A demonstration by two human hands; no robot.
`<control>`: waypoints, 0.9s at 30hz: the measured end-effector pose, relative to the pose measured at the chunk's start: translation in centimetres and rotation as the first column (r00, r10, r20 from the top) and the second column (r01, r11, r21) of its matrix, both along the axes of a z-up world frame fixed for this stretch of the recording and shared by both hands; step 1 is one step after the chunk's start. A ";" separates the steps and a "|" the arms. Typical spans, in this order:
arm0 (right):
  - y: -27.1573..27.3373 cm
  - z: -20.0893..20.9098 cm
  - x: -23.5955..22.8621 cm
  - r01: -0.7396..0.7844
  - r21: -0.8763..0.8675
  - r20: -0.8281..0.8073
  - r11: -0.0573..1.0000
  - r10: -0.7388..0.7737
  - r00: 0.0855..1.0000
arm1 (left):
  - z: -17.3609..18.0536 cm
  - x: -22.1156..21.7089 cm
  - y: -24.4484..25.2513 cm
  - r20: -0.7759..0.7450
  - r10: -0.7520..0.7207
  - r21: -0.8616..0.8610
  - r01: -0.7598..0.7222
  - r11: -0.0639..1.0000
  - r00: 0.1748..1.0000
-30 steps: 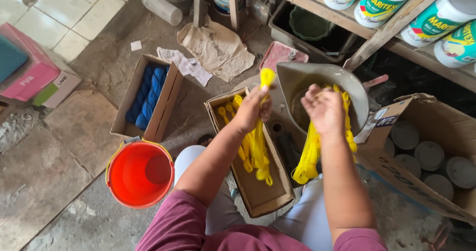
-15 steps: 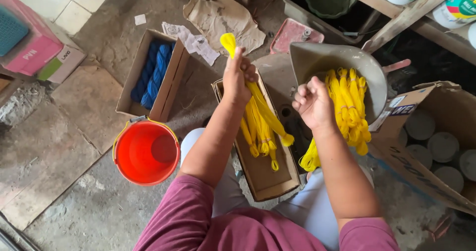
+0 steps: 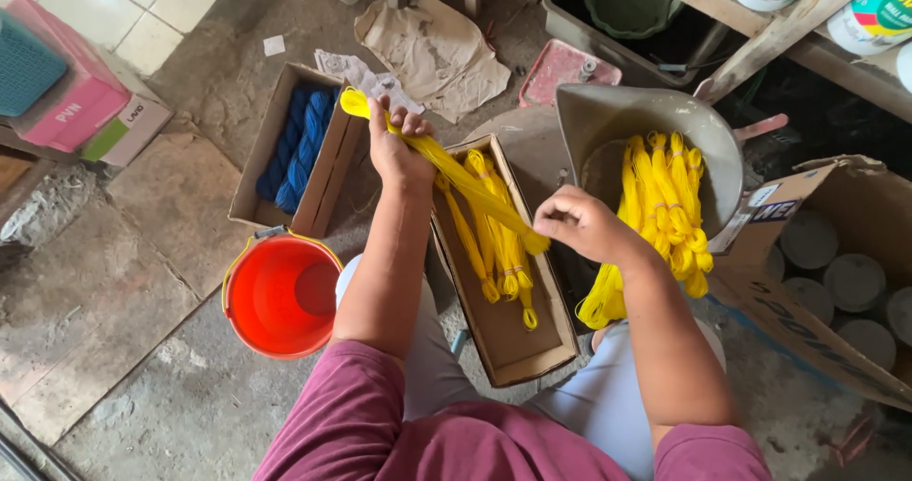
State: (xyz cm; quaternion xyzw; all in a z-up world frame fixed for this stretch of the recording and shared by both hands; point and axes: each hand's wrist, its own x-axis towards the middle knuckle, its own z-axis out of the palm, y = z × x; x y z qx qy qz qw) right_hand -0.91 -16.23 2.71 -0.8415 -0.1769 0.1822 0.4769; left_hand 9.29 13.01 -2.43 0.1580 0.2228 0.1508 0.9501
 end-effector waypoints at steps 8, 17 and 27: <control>2.5 2.6 -0.3 -0.043 -0.245 -0.137 0.969 0.010 0.991 | -1.7 0.2 1.1 -0.023 -0.009 -0.129 0.006 0.992 1.000; 1.1 -3.3 1.4 0.135 0.049 0.028 0.990 -0.137 0.990 | -4.0 1.2 2.1 -0.057 0.034 -0.082 -0.039 0.996 0.998; -0.7 -3.6 2.1 0.398 0.512 -0.058 0.761 -0.432 0.900 | -5.5 1.2 -0.5 -0.256 -0.125 0.002 0.130 0.991 0.959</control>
